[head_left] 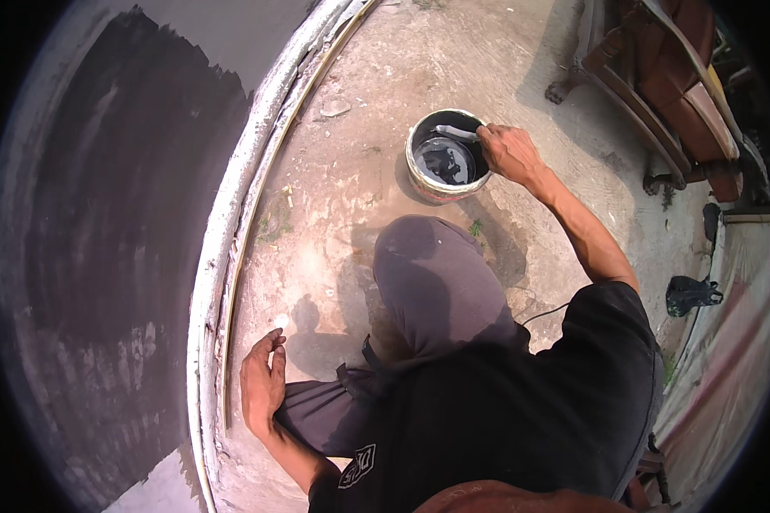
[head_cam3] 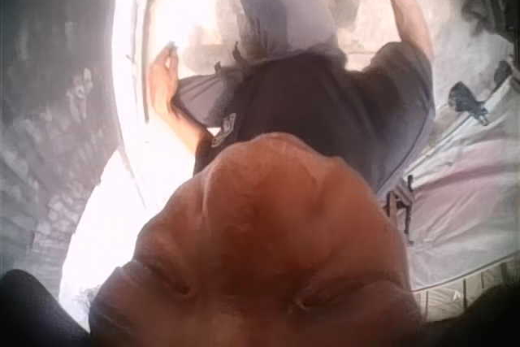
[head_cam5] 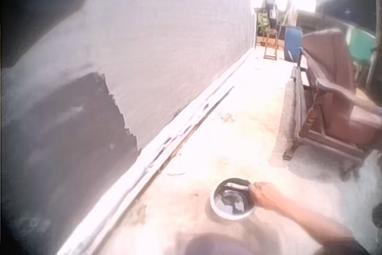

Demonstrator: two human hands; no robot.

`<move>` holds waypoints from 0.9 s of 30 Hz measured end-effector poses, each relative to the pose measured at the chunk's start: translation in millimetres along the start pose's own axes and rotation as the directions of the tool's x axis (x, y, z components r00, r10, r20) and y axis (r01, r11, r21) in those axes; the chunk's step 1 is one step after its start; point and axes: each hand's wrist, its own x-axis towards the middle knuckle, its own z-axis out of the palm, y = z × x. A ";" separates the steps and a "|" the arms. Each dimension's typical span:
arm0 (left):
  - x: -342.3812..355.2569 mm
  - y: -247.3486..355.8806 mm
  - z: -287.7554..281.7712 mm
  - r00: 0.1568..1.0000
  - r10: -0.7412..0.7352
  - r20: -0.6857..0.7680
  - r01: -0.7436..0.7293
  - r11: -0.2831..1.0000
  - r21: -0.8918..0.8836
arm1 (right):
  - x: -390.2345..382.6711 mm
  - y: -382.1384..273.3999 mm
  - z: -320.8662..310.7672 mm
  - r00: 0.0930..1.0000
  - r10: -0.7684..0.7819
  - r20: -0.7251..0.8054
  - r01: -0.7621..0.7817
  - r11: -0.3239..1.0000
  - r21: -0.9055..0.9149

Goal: The person kneels on the ground and uses a paintbrush to apply dark paint to a wall. They repeatedly dip the brush into a paint can and stroke the wall surface, gradually covering the unpainted area.

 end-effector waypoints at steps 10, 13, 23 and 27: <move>0.0 -19.8 7.2 0.995 0.031 -0.095 -0.034 0.999 -0.031 | -16.7 -10.3 -21.6 0.983 0.180 -0.031 -0.176 0.979 0.099; 2.7 -23.2 12.4 0.993 0.017 -0.121 -0.024 0.998 -0.057 | -14.6 -1.3 -7.0 0.961 0.265 0.075 -0.275 0.906 0.323; -12.1 -24.2 11.4 0.983 0.057 -0.174 -0.058 0.998 0.000 | 1.7 6.8 -7.3 0.943 0.272 0.192 -0.323 0.886 0.331; -8.4 -18.9 1.7 0.988 0.035 -0.153 -0.039 0.999 -0.023 | -5.3 1.6 -7.9 0.986 -0.099 -0.131 0.101 0.995 0.005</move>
